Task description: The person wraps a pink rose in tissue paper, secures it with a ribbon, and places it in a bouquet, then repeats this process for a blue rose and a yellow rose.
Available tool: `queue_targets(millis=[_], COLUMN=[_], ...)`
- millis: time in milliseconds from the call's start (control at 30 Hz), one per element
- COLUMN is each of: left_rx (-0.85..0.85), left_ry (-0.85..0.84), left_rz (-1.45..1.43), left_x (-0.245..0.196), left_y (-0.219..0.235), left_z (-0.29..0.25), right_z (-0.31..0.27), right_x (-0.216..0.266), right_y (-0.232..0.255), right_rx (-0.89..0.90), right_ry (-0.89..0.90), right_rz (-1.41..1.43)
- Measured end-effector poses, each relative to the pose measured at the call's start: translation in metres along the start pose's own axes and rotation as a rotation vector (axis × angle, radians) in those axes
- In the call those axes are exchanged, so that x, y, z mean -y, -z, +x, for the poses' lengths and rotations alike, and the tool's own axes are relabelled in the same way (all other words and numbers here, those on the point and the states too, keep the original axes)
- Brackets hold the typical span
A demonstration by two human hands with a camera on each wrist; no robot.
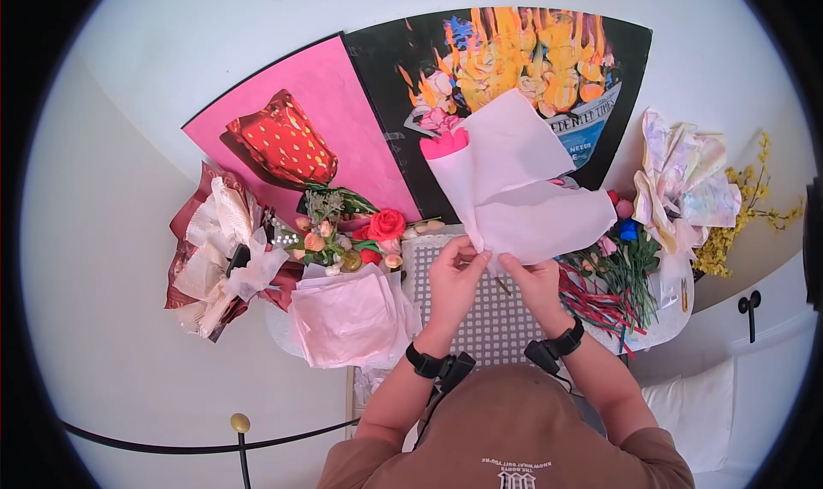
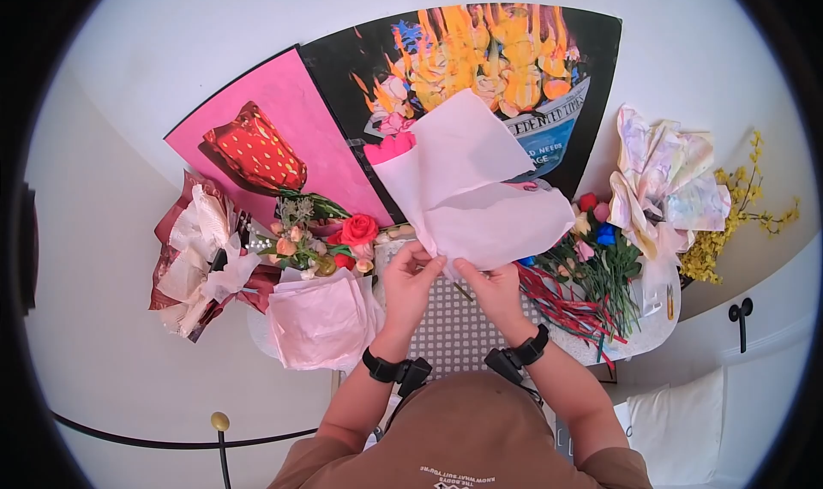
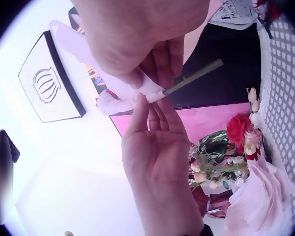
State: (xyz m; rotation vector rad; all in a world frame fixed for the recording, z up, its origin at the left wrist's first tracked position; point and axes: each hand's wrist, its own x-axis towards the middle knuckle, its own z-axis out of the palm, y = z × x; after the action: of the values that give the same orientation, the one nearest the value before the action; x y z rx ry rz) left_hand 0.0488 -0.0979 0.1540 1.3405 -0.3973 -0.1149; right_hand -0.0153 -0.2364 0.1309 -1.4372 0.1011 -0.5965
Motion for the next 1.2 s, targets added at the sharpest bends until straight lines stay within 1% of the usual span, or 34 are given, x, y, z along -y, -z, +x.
queue_targets(millis=[33, 100, 133, 200, 233, 300, 400, 433, 500, 533, 567, 600, 633, 667, 700, 767, 800, 833, 867, 900, 933, 1000, 1033, 1100, 1133, 1167, 1200], left_rx=[-0.003, -0.007, 0.008, 0.023, 0.038, 0.051, 0.069, 0.082, 0.092, 0.122, 0.153, 0.149, 0.211, 0.273, 0.27, 0.35, 0.349, 0.361, 0.373, 0.374, 0.373, 0.371, 0.353, 0.34, 0.262, 0.182, 0.181], left_ry=[-0.013, -0.026, -0.011, 0.004, -0.002, -0.008, 0.023, 0.043, 0.061, 0.079, 0.097, 0.099, 0.139, 0.179, 0.181, 0.22, 0.221, 0.166, 0.112, 0.113, 0.107, 0.103, 0.124, 0.146, 0.147, 0.147, 0.145], left_rz=[0.011, 0.024, 0.013, 0.0, 0.004, 0.008, 0.0, -0.009, -0.021, -0.045, -0.068, -0.07, -0.076, -0.082, -0.083, -0.066, -0.068, -0.038, -0.009, -0.01, -0.005, -0.002, 0.001, 0.004, 0.031, 0.057, 0.056], left_x=[-0.001, -0.002, -0.003, -0.004, -0.004, -0.005, -0.005, -0.005, -0.007, -0.009, -0.011, -0.015, -0.02, -0.023, -0.022, -0.014, -0.008, -0.004, 0.0, -0.001, -0.004, -0.005, -0.004, 0.0, 0.005, 0.009, 0.012], left_y=[0.0, 0.001, 0.002, 0.003, 0.003, 0.003, 0.003, 0.003, 0.004, 0.006, 0.008, 0.01, 0.013, 0.015, 0.019, 0.025, 0.027, 0.028, 0.029, 0.028, 0.027, 0.026, 0.026, 0.024, 0.021, 0.017, 0.015], left_z=[0.001, 0.003, 0.005, 0.005, 0.006, 0.005, 0.005, 0.005, 0.006, 0.007, 0.007, 0.007, 0.009, 0.009, 0.009, 0.011, 0.012, 0.011, 0.01, 0.009, 0.007, 0.004, 0.002, 0.0, -0.001, -0.002, -0.002], right_z=[0.0, -0.002, -0.001, -0.001, -0.002, -0.001, -0.004, -0.005, -0.005, -0.004, -0.002, -0.001, -0.001, -0.002, -0.002, -0.002, -0.002, -0.003, -0.005, -0.006, -0.004, 0.001, 0.0, -0.002, -0.004, -0.008, -0.01], right_x=[0.003, 0.009, 0.008, 0.002, 0.002, 0.002, 0.005, 0.009, 0.017, 0.015, 0.012, 0.012, 0.011, 0.012, 0.013, 0.011, 0.011, 0.011, 0.012, 0.013, 0.016, 0.021, 0.022, 0.024, 0.023, 0.021, 0.021], right_y=[-0.001, -0.005, -0.005, -0.003, -0.002, -0.001, -0.003, -0.003, -0.002, -0.001, 0.002, 0.005, 0.006, 0.007, 0.007, 0.008, 0.009, 0.008, 0.008, 0.008, 0.01, 0.016, 0.016, 0.015, 0.014, 0.011, 0.01], right_rx=[-0.001, 0.084, 0.084, 0.132, 0.132, 0.137, 0.097, 0.099, 0.139, 0.142, 0.181, 0.219, 0.223, 0.221, 0.219, 0.239, 0.256, 0.256, 0.193, 0.131, 0.131, 0.037, 0.036, -0.048, -0.049, -0.019, 0.013], right_ry=[0.001, -0.03, -0.028, 0.092, 0.093, 0.076, 0.052, 0.053, -0.01, -0.01, -0.059, -0.11, -0.112, -0.06, -0.008, -0.031, -0.053, -0.053, -0.085, -0.116, -0.116, -0.178, -0.18, -0.133, -0.132, -0.073, -0.014], right_rz=[0.0, 0.16, 0.161, -0.027, -0.028, -0.141, -0.12, -0.122, -0.136, -0.137, -0.127, -0.117, -0.117, -0.136, -0.154, -0.109, -0.063, -0.065, -0.013, 0.038, 0.037, 0.107, 0.107, 0.06, 0.059, 0.007, -0.045])
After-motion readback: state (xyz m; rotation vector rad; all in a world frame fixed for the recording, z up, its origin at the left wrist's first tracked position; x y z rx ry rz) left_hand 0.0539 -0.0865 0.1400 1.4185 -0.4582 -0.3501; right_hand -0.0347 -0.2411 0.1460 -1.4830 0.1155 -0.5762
